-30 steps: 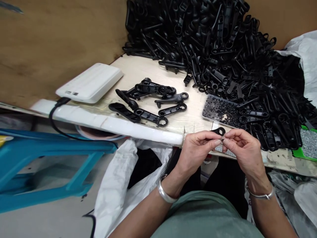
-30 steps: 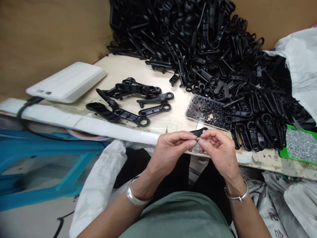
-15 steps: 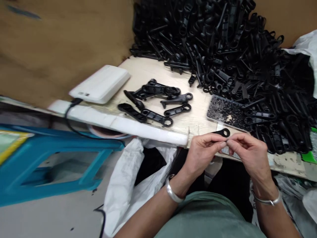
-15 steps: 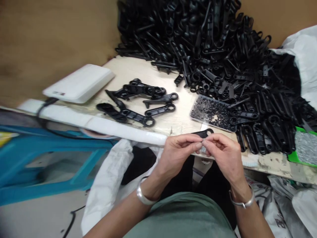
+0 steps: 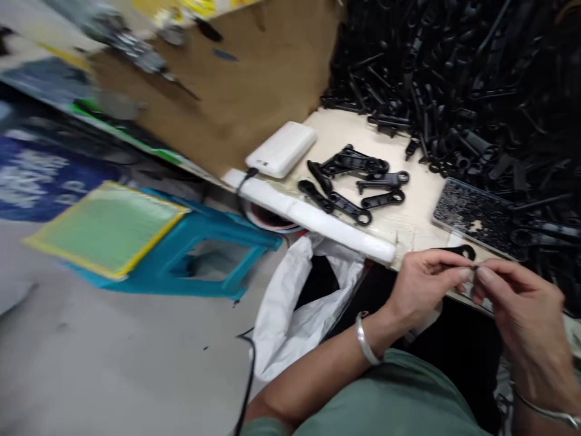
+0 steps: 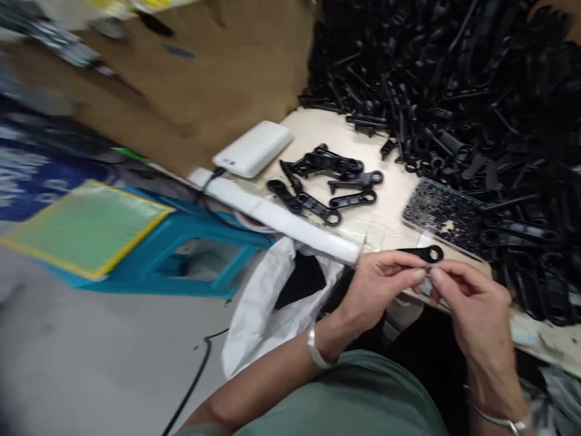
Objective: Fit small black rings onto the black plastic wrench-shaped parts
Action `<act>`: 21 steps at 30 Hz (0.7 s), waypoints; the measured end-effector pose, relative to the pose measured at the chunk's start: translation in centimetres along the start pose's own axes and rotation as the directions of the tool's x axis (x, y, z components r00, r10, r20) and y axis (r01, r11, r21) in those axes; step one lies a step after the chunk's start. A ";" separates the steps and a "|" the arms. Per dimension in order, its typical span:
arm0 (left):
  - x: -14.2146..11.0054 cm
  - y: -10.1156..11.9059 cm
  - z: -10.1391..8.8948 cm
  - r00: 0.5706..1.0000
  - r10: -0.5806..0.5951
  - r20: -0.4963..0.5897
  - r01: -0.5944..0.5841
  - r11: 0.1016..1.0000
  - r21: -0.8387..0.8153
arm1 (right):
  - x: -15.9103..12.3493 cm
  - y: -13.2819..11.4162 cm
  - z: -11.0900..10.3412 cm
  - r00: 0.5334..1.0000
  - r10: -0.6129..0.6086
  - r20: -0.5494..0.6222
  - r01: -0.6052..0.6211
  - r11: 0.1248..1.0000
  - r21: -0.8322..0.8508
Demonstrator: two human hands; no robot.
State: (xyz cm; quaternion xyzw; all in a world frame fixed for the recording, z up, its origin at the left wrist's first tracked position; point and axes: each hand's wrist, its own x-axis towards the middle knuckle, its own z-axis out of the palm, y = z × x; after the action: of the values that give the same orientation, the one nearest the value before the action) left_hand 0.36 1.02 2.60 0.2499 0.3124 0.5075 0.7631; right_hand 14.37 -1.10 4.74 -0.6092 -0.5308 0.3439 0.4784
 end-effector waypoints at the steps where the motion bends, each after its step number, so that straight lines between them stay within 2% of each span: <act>1: -0.1 0.2 0.0 1.000 0.001 -0.012 -0.001 1.000 -0.001 | 0.1 -0.2 0.3 0.999 0.052 -0.002 -0.052 0.994 0.098; 4: -0.1 0.6 -0.2 1.000 0.013 -0.019 -0.014 1.000 -0.026 | 0.4 -0.5 0.8 0.988 0.152 0.037 -0.156 0.949 0.273; 9: 0.0 0.6 0.1 1.000 0.025 0.015 -0.024 0.997 -0.075 | 0.1 -0.3 0.7 0.987 0.146 0.072 -0.161 0.928 0.336; 16: 0.1 0.3 0.3 0.997 0.064 0.037 -0.062 0.997 -0.047 | -0.1 0.3 0.2 0.994 0.073 0.083 -0.093 0.957 0.274; 21: 0.1 0.3 0.0 0.997 0.075 -0.001 -0.075 0.996 0.041 | -0.2 0.3 -0.1 0.996 -0.025 0.080 0.017 0.995 0.095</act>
State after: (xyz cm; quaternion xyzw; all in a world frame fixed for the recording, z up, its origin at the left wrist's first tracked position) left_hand 0.22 1.18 2.82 0.2764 0.3140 0.5295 0.7380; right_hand 14.50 -1.30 4.49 -0.5657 -0.5395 0.3879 0.4882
